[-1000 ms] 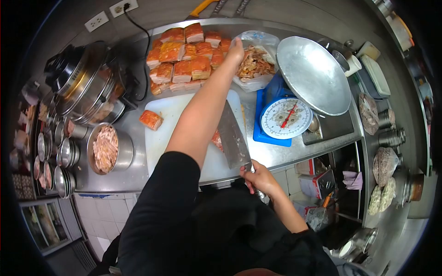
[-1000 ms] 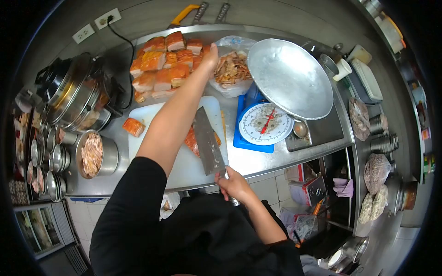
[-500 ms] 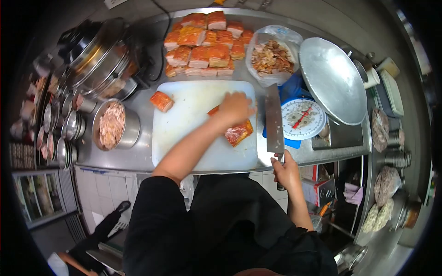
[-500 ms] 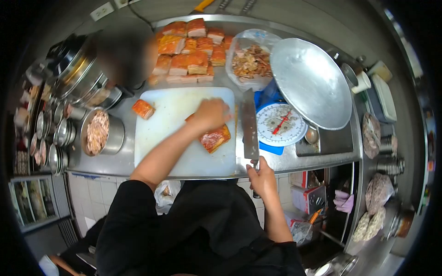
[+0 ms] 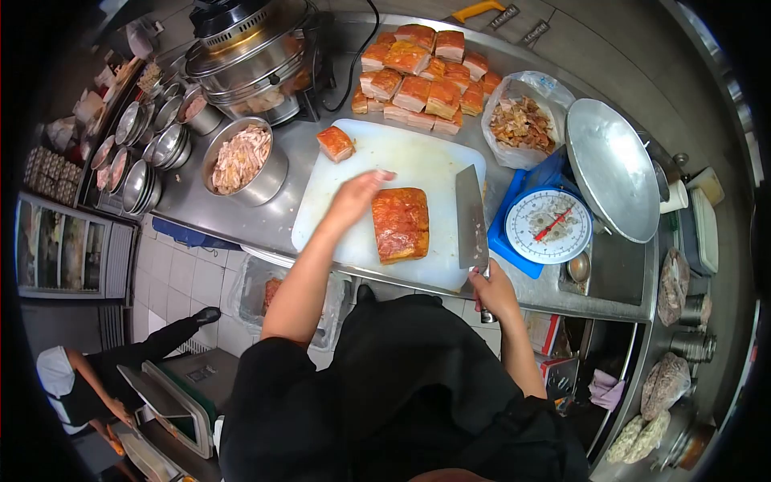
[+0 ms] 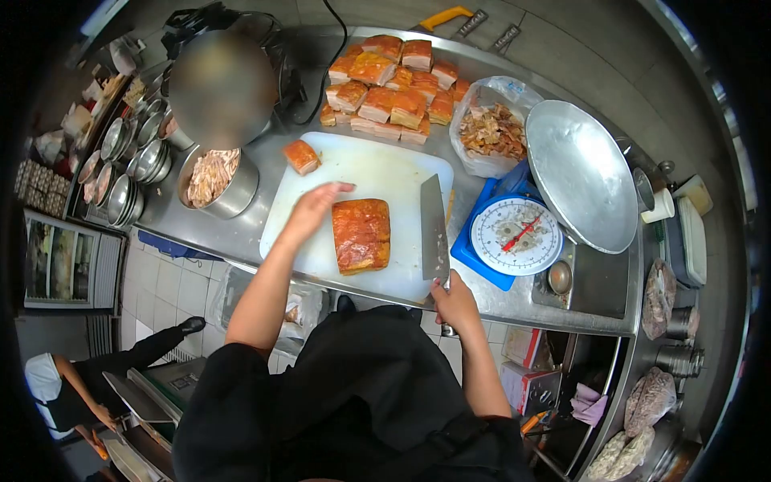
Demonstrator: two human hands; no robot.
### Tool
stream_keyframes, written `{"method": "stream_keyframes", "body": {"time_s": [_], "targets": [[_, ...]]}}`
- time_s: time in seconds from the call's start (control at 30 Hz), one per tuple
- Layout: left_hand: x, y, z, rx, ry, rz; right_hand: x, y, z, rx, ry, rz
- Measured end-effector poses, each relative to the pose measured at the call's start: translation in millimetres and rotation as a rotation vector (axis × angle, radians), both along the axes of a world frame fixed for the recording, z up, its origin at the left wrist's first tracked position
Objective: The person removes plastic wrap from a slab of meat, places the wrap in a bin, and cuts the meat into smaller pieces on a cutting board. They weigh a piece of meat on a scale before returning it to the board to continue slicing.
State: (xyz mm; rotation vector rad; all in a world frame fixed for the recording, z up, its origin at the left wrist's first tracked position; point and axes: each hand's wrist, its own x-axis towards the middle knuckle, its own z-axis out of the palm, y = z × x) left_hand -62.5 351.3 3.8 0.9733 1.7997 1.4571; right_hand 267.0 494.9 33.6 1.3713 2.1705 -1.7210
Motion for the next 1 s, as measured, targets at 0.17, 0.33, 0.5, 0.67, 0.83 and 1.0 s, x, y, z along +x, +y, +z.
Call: {"method": "stream_keyframes", "body": {"time_s": [0.17, 0.33, 0.5, 0.67, 0.83, 1.0], "targets": [[-35, -13, -35, 0.091, -0.391, 0.022, 2, 4, -6, 0.019, -0.013, 0.026], [-27, 2, -41, 0.064, -0.626, -0.1, -1, -4, -2, 0.091, -0.054, 0.027], [-30, 2, -42, 0.062, -0.643, -0.143, -6, -13, 5, 0.118, -0.092, -0.006], [-27, 7, -44, 0.095, -0.664, -0.165, -8, -17, 2, 0.13, -0.108, -0.023], [-27, 5, -49, 0.147, -0.665, -0.197, -11, -22, 5, 0.151, -0.11, -0.048], [-26, 1, -48, 0.165, -0.68, -0.18, -11, -24, 3, 0.128, -0.083, -0.09]]}}
